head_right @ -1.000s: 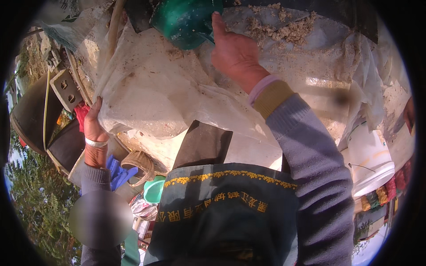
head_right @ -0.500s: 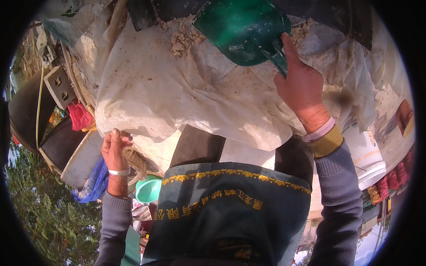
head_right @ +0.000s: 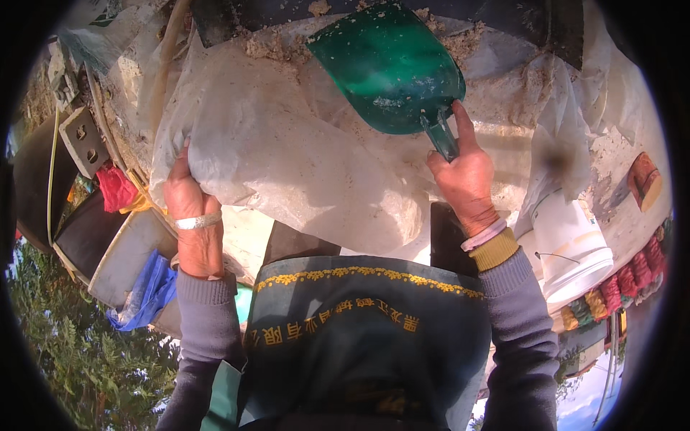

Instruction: The person uses a green scoop to transfer a granular substance into a machine. They then retrieve a root vegetable, scoop water from a large pot containing fish, and pour the water into the machine. The person continues to add more of the granular substance using a red scoop.

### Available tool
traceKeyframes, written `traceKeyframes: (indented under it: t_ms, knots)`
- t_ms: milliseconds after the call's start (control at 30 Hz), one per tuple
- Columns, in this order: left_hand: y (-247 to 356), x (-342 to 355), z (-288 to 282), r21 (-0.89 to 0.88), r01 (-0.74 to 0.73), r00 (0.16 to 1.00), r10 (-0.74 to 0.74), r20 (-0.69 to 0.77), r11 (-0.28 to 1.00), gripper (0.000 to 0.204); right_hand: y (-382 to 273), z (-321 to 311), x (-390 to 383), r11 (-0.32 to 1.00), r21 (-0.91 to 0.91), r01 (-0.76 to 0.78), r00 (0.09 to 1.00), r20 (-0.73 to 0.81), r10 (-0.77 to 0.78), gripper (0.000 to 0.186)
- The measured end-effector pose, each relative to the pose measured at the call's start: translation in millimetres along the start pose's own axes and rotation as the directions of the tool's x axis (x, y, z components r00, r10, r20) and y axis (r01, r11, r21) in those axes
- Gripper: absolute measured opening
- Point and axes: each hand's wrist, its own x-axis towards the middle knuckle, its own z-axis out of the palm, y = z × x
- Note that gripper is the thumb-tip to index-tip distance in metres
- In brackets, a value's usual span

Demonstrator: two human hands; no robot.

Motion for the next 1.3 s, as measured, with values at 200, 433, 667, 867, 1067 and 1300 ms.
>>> traceKeyframes:
  t_ms: [200,433,667,867,1067,1300]
  knots:
    - [22,-24,-3,0.534,-0.199,0.935,0.322,-0.146,0.822,0.031,-11,-28,12,0.997,-0.077,0.018,0.995,-0.092,-0.025,0.076]
    - [34,-24,-63,0.631,-0.192,0.929,0.347,-0.131,0.752,0.022,-70,4,63,0.887,-0.421,0.192,0.981,0.057,-0.185,0.071]
    - [46,-11,-100,0.811,-0.082,0.9,0.393,-0.19,0.579,0.031,-126,79,128,0.719,-0.55,0.425,0.905,0.24,-0.352,0.061]
    - [54,0,-121,0.905,-0.006,0.886,0.422,-0.193,0.426,0.035,-90,-8,104,0.529,-0.692,0.491,0.871,0.391,-0.297,0.061]
    - [58,-7,-103,0.778,-0.048,0.894,0.374,-0.246,0.626,0.032,-113,-46,82,0.58,-0.675,0.457,0.89,0.338,-0.307,0.055]
    - [72,-14,-81,0.682,-0.132,0.902,0.373,-0.218,0.719,0.031,-151,68,126,0.725,-0.511,0.462,0.887,0.276,-0.371,0.056]
